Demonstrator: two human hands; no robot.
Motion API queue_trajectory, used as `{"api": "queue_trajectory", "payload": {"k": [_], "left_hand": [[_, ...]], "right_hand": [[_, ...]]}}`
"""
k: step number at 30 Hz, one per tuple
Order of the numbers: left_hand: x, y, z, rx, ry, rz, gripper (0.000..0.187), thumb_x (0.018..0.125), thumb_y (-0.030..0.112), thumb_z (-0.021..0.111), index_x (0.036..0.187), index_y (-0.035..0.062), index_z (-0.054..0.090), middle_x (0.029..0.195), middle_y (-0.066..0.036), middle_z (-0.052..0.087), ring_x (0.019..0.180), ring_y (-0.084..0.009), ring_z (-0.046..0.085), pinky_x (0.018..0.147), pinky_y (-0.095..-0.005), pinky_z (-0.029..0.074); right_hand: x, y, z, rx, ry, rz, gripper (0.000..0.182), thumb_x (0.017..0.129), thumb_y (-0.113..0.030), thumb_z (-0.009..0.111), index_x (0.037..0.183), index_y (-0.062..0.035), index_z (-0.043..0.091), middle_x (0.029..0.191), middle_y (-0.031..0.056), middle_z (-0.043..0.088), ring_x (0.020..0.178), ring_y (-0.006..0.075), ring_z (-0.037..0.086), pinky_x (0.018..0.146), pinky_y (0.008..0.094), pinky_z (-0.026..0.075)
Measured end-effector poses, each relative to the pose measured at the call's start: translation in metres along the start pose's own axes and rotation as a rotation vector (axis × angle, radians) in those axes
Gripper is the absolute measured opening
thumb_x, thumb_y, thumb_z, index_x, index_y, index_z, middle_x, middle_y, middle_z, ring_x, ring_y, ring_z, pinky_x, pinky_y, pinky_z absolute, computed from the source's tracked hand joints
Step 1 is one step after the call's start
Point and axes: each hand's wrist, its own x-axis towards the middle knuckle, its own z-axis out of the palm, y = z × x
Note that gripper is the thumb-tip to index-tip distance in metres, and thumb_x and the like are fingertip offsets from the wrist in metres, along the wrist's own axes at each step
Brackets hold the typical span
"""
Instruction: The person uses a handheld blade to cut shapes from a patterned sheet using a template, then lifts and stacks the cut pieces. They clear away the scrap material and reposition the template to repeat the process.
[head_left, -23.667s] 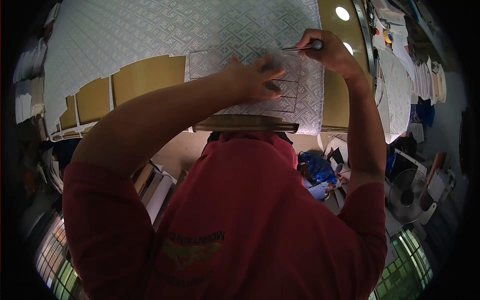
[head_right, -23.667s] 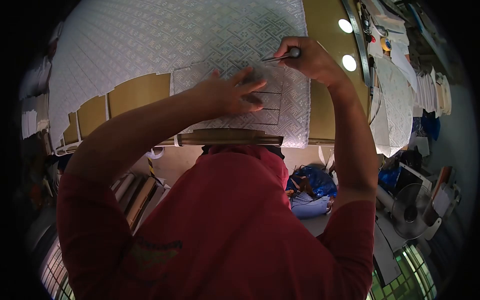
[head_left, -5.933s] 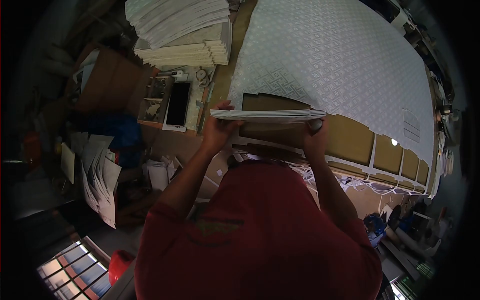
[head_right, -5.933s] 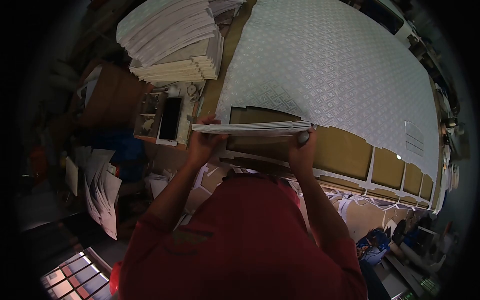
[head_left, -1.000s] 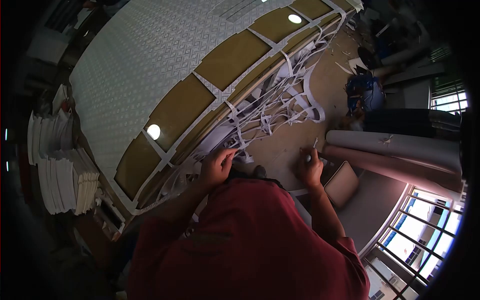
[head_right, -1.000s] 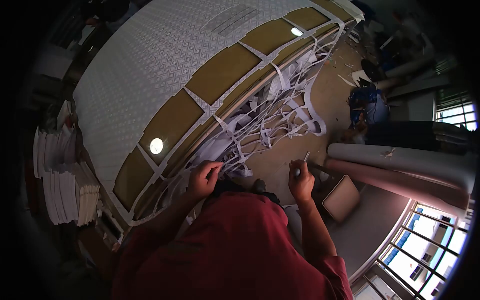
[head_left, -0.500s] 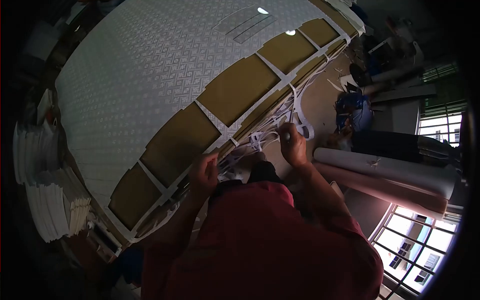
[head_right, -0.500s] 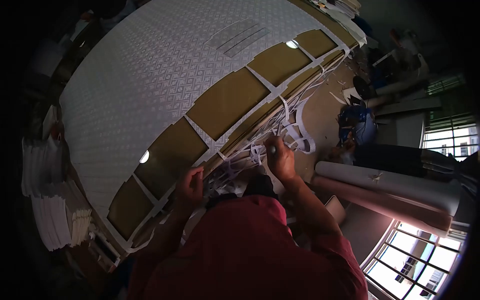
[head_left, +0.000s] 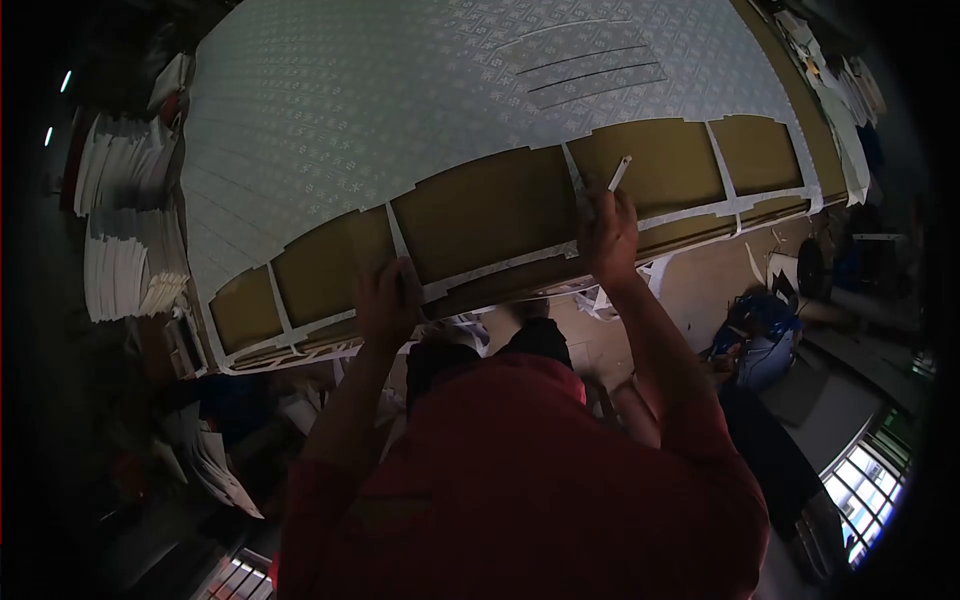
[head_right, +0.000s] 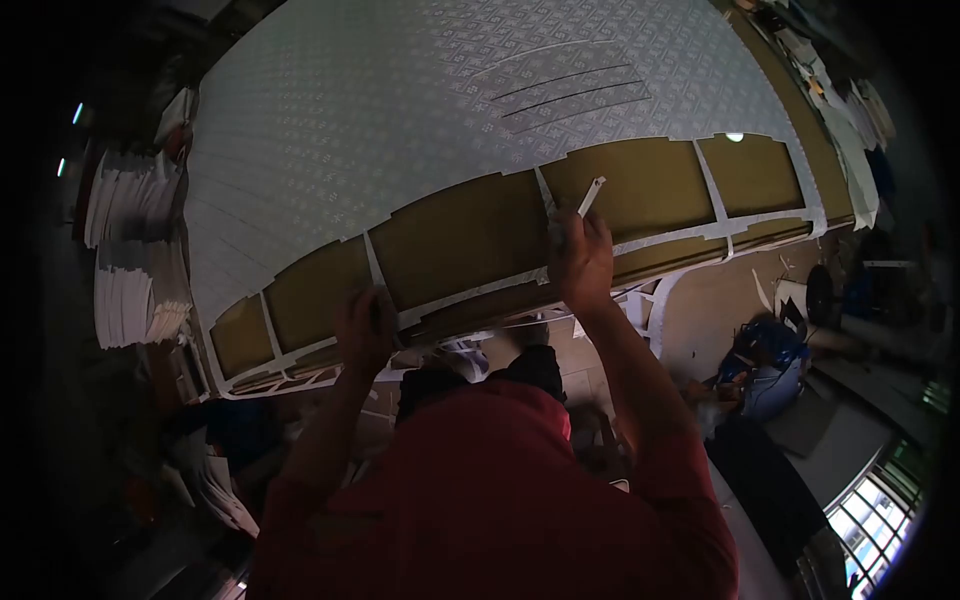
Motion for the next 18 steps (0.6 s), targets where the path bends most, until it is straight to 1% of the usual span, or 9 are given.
{"api": "queue_trajectory", "payload": {"k": [2,4,8,11,14,16,18], "left_hand": [[-0.0001,0.0000,0.0011,0.004,0.004,-0.023,0.040,0.089,0.015,0.073,0.127,0.0091,0.062,0.117,-0.018,0.061,0.103,-0.0398,0.058,0.087,-0.0510,0.048],[0.0007,0.0014,-0.0006,0.005,-0.008,-0.038,0.040,0.089,0.015,0.073,0.126,0.0088,0.062,0.116,-0.018,0.060,0.103,-0.0392,0.058,0.088,-0.0511,0.048],[-0.0004,0.0022,-0.0008,-0.011,-0.009,-0.043,0.042,0.086,0.016,0.075,0.125,0.0079,0.062,0.118,-0.017,0.060,0.105,-0.0386,0.058,0.089,-0.0504,0.048],[0.0000,0.0037,-0.0039,-0.024,-0.005,-0.056,0.043,0.085,0.016,0.076,0.124,0.0079,0.062,0.118,-0.017,0.061,0.106,-0.0383,0.058,0.090,-0.0499,0.048],[0.0003,0.0006,-0.0047,-0.052,-0.003,-0.033,0.043,0.084,0.016,0.077,0.124,0.0080,0.061,0.119,-0.016,0.061,0.107,-0.0379,0.058,0.091,-0.0493,0.048],[-0.0019,-0.0010,-0.0039,-0.073,0.012,-0.019,0.044,0.084,0.016,0.077,0.124,0.0080,0.061,0.119,-0.016,0.061,0.107,-0.0378,0.058,0.091,-0.0489,0.049],[-0.0025,-0.0027,-0.0048,-0.143,0.051,-0.001,0.040,0.084,0.017,0.077,0.120,0.0076,0.063,0.117,-0.015,0.062,0.105,-0.0368,0.059,0.091,-0.0488,0.049]], "right_hand": [[0.0004,0.0063,0.0027,0.008,0.007,-0.044,0.044,0.078,0.007,0.062,0.120,-0.0025,0.058,0.101,0.0163,0.069,0.092,0.0409,0.063,0.086,0.0486,0.047],[-0.0008,0.0089,0.0051,0.011,-0.008,-0.038,0.050,0.076,0.007,0.063,0.125,0.0009,0.058,0.105,0.0159,0.069,0.094,0.0406,0.063,0.086,0.0483,0.047],[-0.0026,0.0101,0.0052,0.046,-0.038,-0.052,0.052,0.076,0.007,0.064,0.127,0.0021,0.057,0.106,0.0162,0.069,0.096,0.0404,0.064,0.087,0.0483,0.047],[0.0011,0.0032,0.0055,0.000,-0.030,-0.103,0.054,0.077,0.006,0.066,0.130,0.0032,0.057,0.105,0.0163,0.070,0.097,0.0398,0.065,0.088,0.0484,0.047],[-0.0008,0.0038,0.0090,-0.020,0.006,-0.097,0.050,0.079,0.005,0.066,0.128,0.0019,0.058,0.103,0.0165,0.071,0.097,0.0405,0.064,0.087,0.0490,0.048],[-0.0018,0.0036,0.0100,-0.051,0.007,-0.135,0.043,0.082,0.004,0.065,0.124,0.0003,0.060,0.104,0.0175,0.071,0.098,0.0403,0.064,0.087,0.0500,0.048],[-0.0049,0.0021,0.0095,-0.090,-0.018,-0.141,0.041,0.083,0.003,0.064,0.123,-0.0005,0.060,0.101,0.0176,0.071,0.098,0.0401,0.065,0.087,0.0500,0.049]]}}
